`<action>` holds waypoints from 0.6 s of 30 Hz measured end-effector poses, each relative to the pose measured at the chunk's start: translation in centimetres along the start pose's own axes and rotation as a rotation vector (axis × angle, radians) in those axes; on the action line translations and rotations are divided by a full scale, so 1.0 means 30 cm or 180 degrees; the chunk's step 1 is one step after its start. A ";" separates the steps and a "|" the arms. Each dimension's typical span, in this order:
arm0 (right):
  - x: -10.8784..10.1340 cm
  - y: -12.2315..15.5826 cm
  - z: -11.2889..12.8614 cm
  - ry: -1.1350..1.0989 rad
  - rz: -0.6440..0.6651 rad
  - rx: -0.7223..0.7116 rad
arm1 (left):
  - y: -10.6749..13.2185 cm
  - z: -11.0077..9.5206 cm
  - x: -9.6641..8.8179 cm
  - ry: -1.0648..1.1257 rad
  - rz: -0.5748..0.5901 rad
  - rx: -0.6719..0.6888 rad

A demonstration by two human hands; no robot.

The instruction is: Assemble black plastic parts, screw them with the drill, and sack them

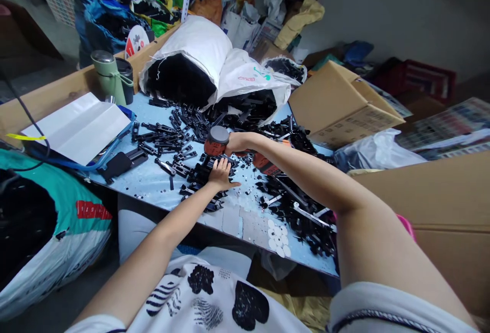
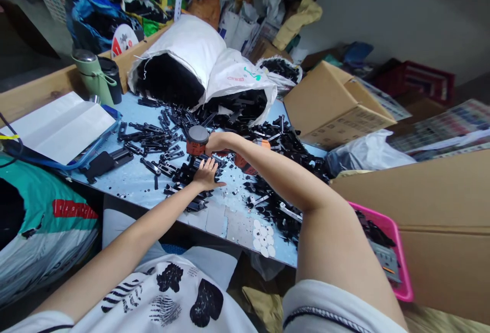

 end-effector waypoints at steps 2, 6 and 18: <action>-0.001 0.029 0.021 0.0098 -0.0100 -0.0071 | 0.039 -0.002 -0.006 0.0020 0.0009 -0.0047; 0.010 0.085 0.054 -0.0005 -0.0203 -0.0219 | 0.177 -0.006 -0.006 0.0071 -0.0023 -0.0069; 0.068 0.129 0.149 0.0155 -0.0216 -0.0363 | 0.287 -0.029 -0.034 0.0040 -0.0298 0.0265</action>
Point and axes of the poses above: each hand's wrist, its own y-axis away from the middle knuckle, its own x-axis out of the palm, z = x × y, the point moved 10 cm from there along -y, towards the middle knuckle, and after that the axes turned 15 degrees about y, right-handed, at the moved point
